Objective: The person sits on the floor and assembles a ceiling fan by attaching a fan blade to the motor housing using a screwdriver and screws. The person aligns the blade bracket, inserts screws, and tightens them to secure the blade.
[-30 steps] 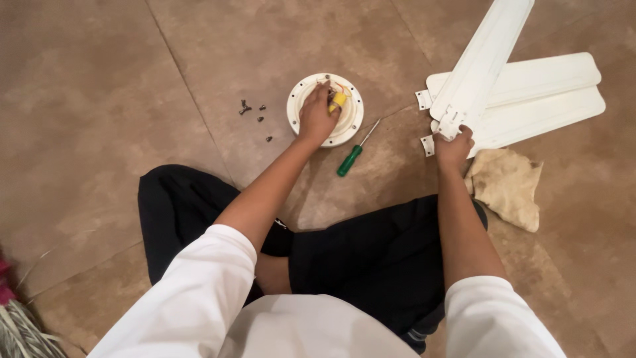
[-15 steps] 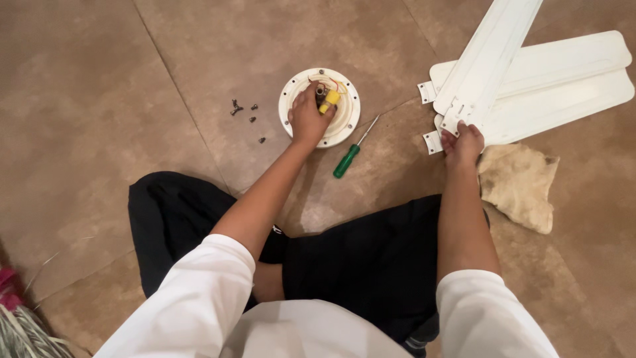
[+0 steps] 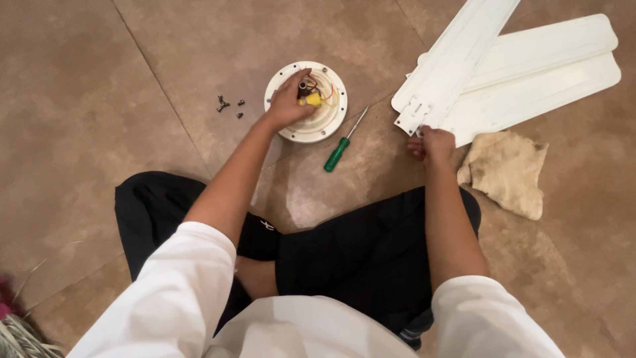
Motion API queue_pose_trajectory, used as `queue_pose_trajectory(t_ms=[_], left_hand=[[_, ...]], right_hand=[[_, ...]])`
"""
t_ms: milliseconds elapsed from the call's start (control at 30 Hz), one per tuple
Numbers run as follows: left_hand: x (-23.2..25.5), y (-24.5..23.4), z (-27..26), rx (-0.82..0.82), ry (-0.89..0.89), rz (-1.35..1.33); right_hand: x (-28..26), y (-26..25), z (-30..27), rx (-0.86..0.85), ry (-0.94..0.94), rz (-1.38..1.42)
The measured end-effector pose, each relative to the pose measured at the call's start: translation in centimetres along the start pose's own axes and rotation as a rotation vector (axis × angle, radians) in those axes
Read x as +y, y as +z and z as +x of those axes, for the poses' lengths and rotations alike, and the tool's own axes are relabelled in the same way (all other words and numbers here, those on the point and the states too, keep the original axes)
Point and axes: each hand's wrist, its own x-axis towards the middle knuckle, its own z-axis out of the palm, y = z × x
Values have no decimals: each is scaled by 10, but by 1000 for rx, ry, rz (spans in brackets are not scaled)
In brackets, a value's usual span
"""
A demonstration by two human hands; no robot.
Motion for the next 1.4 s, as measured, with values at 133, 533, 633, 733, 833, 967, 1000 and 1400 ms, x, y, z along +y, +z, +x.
queue_pose_trajectory(t_ms=[133,533,633,733,833,967,1000,1400], left_hand=[[3,-5,-6,8,-16,19],[-25,27,-21,189,103,-1],[-31,25,-25,153,127,39],[-30,17,-27,114,136,-119],[-17,12,-28,104,109,-107],[12,8,-40,209,121,45],[20,8,-47,252,99,84],[26,20,-67,181,462,728]], right_hand=[[0,-10,7,275,-202,1],[21,-3,63,375,-449,-384],[30,1,78,120,-290,-29],[31,0,88,-387,-117,373],[25,-7,81,-718,4,551],[9,13,56,-481,223,421],[6,21,50,-451,215,382],[6,35,17,-628,35,378]])
